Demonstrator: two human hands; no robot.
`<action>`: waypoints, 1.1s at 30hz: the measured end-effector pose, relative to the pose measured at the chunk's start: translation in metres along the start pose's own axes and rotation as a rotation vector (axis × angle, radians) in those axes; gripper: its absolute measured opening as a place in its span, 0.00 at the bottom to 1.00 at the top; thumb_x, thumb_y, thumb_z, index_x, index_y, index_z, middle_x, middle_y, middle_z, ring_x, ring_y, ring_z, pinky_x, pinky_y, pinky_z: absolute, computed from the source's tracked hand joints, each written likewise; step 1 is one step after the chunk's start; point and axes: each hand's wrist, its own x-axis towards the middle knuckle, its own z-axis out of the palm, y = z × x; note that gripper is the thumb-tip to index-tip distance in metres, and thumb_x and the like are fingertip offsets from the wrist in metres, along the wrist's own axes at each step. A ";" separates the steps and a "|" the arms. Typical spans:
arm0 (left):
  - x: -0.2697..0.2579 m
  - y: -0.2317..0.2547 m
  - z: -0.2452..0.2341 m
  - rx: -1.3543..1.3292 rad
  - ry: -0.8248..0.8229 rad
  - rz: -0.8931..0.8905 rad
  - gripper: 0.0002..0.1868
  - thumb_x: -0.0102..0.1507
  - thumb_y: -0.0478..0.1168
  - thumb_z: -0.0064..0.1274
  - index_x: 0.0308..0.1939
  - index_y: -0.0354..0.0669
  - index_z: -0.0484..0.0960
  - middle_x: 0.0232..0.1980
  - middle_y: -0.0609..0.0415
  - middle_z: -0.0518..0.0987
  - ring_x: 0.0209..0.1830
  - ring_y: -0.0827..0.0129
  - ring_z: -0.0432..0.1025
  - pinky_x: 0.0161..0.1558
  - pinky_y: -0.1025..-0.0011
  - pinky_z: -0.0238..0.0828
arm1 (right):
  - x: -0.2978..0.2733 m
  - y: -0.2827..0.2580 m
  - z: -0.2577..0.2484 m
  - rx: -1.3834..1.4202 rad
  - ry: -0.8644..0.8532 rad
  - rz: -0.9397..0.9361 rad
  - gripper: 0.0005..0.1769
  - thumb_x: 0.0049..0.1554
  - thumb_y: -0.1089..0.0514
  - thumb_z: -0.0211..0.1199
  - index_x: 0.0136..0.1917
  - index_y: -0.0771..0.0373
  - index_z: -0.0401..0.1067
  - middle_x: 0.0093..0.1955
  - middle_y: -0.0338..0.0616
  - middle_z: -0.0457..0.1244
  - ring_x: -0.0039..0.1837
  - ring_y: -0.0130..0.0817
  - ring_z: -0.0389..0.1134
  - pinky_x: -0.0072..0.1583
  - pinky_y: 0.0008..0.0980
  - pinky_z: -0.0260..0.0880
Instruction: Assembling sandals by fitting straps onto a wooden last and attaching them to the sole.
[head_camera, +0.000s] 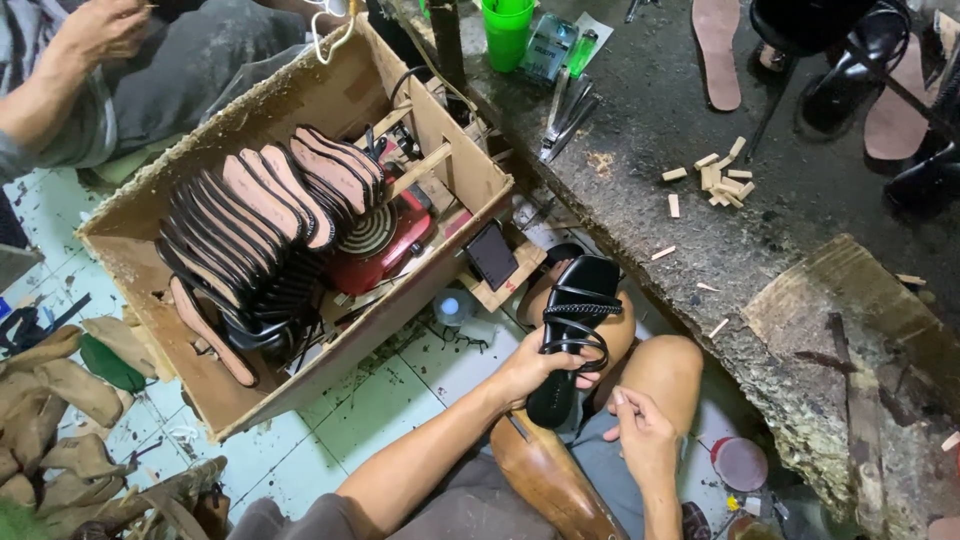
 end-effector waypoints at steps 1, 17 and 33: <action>0.000 0.001 0.000 -0.001 0.001 0.001 0.16 0.59 0.25 0.52 0.51 0.26 0.72 0.50 0.33 0.79 0.42 0.44 0.79 0.45 0.58 0.82 | 0.000 0.000 0.000 -0.001 -0.002 -0.001 0.13 0.61 0.53 0.60 0.55 0.58 0.80 0.43 0.43 0.72 0.33 0.33 0.72 0.28 0.28 0.63; -0.002 0.006 0.003 0.036 0.000 0.001 0.17 0.59 0.26 0.53 0.52 0.24 0.72 0.52 0.34 0.79 0.43 0.46 0.79 0.45 0.58 0.82 | 0.001 -0.002 0.000 0.017 -0.015 0.032 0.14 0.60 0.52 0.60 0.55 0.57 0.80 0.45 0.42 0.72 0.33 0.33 0.71 0.29 0.27 0.63; 0.003 0.002 0.000 0.056 0.024 -0.027 0.19 0.58 0.27 0.54 0.52 0.25 0.72 0.53 0.34 0.79 0.43 0.44 0.78 0.49 0.54 0.81 | 0.003 0.005 0.002 0.010 -0.024 -0.008 0.15 0.59 0.51 0.60 0.56 0.55 0.80 0.45 0.40 0.73 0.32 0.31 0.72 0.27 0.25 0.63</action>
